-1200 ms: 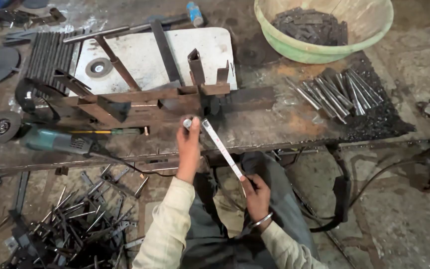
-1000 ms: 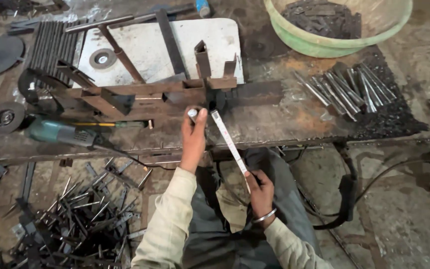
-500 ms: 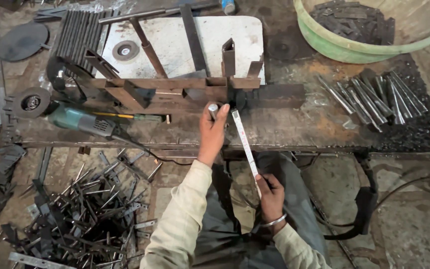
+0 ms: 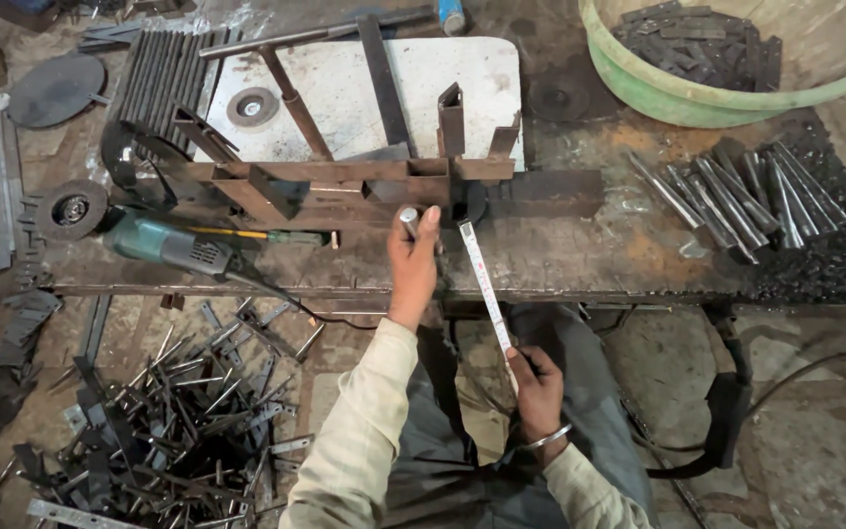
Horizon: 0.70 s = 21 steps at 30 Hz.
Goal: Grinding and smoothing metal hinge components using a handheld angle grinder.
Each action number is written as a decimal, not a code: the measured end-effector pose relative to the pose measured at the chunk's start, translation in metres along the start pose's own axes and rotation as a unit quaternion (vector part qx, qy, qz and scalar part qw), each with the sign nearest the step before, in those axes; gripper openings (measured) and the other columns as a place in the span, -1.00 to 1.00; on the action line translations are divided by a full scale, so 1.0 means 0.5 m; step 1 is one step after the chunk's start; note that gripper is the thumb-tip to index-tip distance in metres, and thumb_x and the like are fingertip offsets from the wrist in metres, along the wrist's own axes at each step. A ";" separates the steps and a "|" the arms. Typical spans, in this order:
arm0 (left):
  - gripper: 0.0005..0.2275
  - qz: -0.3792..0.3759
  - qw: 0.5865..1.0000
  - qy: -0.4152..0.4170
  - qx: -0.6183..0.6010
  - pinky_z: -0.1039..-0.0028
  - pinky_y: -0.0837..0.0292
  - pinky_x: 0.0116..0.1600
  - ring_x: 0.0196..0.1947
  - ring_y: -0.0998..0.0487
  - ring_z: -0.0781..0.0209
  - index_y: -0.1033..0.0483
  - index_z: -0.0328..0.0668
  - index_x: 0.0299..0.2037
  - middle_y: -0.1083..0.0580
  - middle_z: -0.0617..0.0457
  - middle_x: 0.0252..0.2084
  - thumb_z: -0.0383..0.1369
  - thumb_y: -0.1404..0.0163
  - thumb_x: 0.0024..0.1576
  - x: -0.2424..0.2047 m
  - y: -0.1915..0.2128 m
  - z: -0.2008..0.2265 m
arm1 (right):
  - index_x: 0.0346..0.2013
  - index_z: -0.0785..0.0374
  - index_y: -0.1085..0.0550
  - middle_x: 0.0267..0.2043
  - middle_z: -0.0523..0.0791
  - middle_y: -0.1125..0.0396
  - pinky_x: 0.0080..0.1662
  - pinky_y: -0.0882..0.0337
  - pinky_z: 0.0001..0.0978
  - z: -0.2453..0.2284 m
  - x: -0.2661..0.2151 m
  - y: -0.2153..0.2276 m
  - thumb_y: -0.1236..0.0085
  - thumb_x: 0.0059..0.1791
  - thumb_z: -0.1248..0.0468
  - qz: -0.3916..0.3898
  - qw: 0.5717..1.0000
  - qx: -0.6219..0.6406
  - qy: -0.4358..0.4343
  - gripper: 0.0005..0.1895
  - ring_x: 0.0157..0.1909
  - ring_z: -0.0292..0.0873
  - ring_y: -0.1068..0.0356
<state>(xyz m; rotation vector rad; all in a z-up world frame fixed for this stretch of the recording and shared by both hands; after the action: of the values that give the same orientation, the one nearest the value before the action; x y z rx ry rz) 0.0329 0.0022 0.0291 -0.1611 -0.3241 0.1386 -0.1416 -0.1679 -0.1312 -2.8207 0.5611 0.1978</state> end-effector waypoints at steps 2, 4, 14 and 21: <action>-0.78 -0.002 1.000 0.000 -0.009 0.60 -0.17 -0.37 -0.46 -0.24 0.52 -0.34 -0.14 -0.30 -0.28 0.30 -0.46 -0.26 -0.06 0.31 0.001 0.003 -0.008 | -0.36 0.31 -0.55 -0.50 -0.32 -0.27 -0.43 -0.10 -0.54 -0.009 -0.003 -0.007 -0.21 0.04 0.31 0.004 1.000 0.008 -0.008 -0.88 -0.45 -0.47 -0.11; -0.79 -0.004 1.000 0.001 -0.018 0.60 -0.18 -0.37 -0.46 -0.25 0.52 -0.34 -0.13 -0.28 -0.28 0.30 -0.45 -0.27 -0.06 0.31 -0.002 0.004 -0.008 | -0.36 0.31 -0.55 -0.50 -0.32 -0.27 -0.43 -0.10 -0.54 -0.012 -0.007 -0.011 -0.21 0.04 0.31 0.008 1.000 0.016 -0.018 -0.88 -0.45 -0.46 -0.11; -0.80 -0.002 0.999 0.021 -0.033 0.61 -0.20 -0.33 -0.43 -0.27 0.51 -0.34 -0.13 -0.27 -0.32 0.28 -0.41 -0.26 -0.06 0.31 -0.002 0.001 0.009 | -0.34 0.33 -0.54 -0.48 -0.32 -0.27 -0.41 -0.11 -0.56 -0.002 -0.004 -0.009 -0.23 0.03 0.32 0.000 1.000 0.029 -0.005 -0.88 -0.44 -0.47 -0.12; -0.77 0.022 0.998 0.044 -0.029 0.59 -0.24 -0.36 -0.46 -0.29 0.49 -0.36 -0.13 -0.29 -0.33 0.25 -0.44 -0.21 -0.07 0.28 0.001 0.010 0.000 | -0.34 0.35 -0.54 -0.50 -0.32 -0.25 -0.43 -0.09 -0.54 -0.023 -0.010 -0.013 -0.23 0.02 0.31 -0.003 1.000 0.001 0.006 -0.87 -0.45 -0.47 -0.09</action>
<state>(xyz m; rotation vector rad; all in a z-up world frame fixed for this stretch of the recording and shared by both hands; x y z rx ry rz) 0.0326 0.0072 0.0280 -0.2308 -0.2364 0.1643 -0.1428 -0.1632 -0.1176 -2.8228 0.5560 0.1780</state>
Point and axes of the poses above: each hand's wrist, its own x-axis towards the middle knuckle, its own y-axis out of the back of the hand, z = x × y, the point moved 2 cm from there along x, towards the middle knuckle
